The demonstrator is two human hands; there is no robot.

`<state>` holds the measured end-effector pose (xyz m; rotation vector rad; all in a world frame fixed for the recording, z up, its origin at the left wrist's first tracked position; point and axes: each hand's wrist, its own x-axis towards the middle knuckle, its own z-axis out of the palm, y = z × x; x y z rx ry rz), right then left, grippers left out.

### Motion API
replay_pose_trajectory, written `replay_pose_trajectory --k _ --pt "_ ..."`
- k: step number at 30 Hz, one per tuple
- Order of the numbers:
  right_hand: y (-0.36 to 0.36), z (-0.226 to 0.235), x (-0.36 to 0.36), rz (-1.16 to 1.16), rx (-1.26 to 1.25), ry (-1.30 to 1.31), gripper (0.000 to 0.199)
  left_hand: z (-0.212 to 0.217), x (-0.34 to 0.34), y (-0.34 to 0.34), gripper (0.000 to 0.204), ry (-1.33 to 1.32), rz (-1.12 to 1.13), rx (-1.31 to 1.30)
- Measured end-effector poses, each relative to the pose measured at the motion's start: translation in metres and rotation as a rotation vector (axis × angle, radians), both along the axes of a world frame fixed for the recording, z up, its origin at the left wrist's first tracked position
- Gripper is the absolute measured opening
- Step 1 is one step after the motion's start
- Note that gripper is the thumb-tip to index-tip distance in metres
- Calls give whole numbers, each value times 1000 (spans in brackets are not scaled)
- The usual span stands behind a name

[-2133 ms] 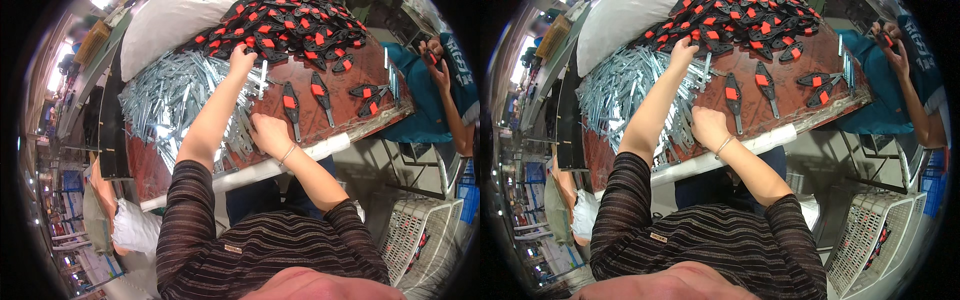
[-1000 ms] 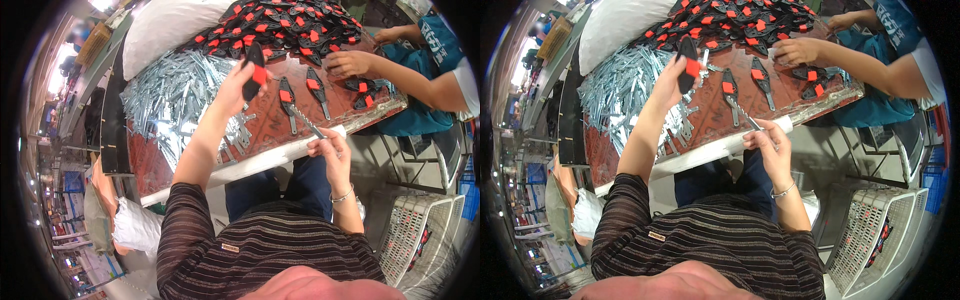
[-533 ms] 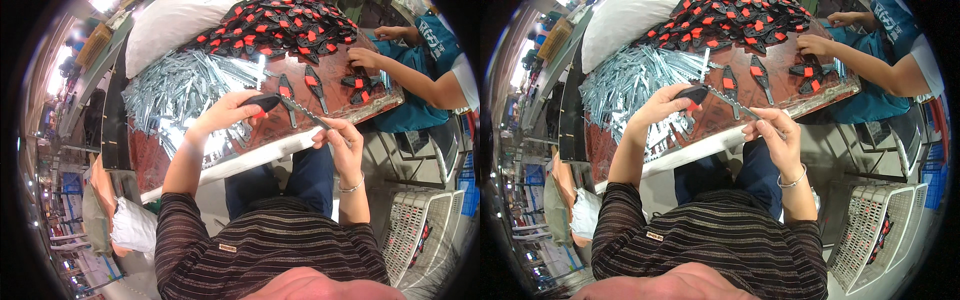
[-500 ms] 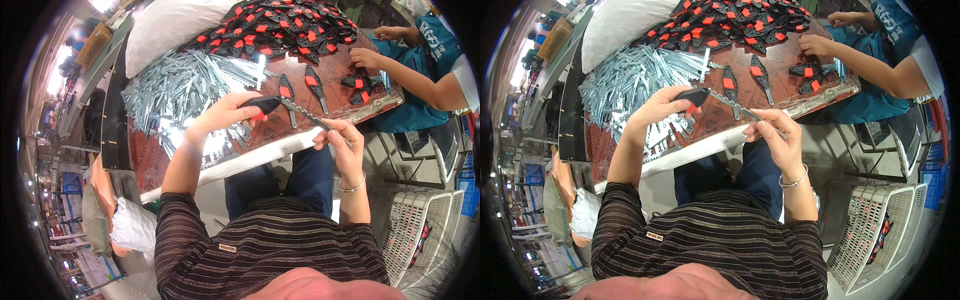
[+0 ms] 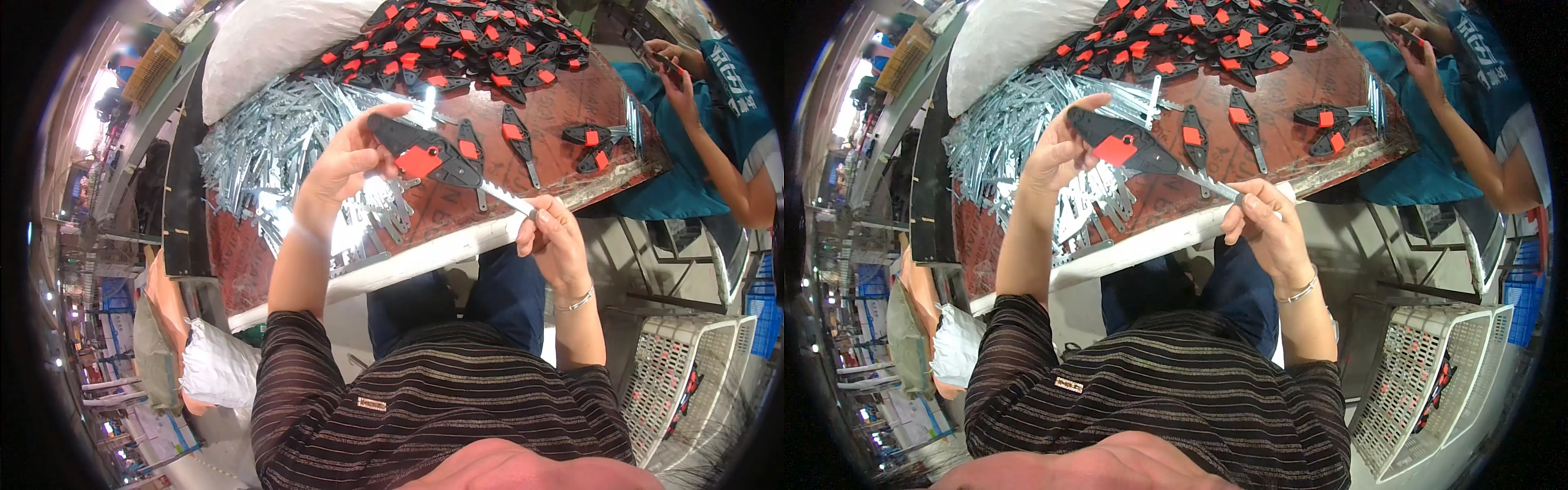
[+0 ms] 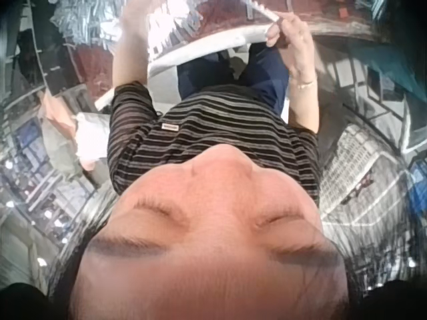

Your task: The person assembles a tool by inserting a metal blade into a red and black handle. They repeat this process multiple times, placing the assembled tools on the table. Another person is visible in the background performing a similar task.

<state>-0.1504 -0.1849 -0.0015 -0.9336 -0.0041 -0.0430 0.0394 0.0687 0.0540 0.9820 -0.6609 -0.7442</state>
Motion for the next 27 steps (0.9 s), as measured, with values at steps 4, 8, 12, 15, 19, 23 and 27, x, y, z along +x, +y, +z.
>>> replay_pose_trajectory --k 4,8,12,15,19,23,27 --pt "21 -8 -1 -22 107 9 30 -27 -22 -16 80 170 94 -160" --pt "34 -11 2 6 195 -22 28 -28 -38 -49 64 175 167 -403" --pt "48 -6 6 34 334 32 26 -28 -55 -60 62 28 265 -366" --pt "57 -6 9 0 355 44 20 -32 -53 -66 55 19 371 -357" --pt "68 -3 19 -49 353 41 14 -41 -62 -79 52 13 387 -300" --pt "71 0 30 -120 331 38 17 -41 -62 -80 49 65 401 -251" --pt "57 -6 40 -249 231 34 18 -57 -45 -77 47 250 273 -404"
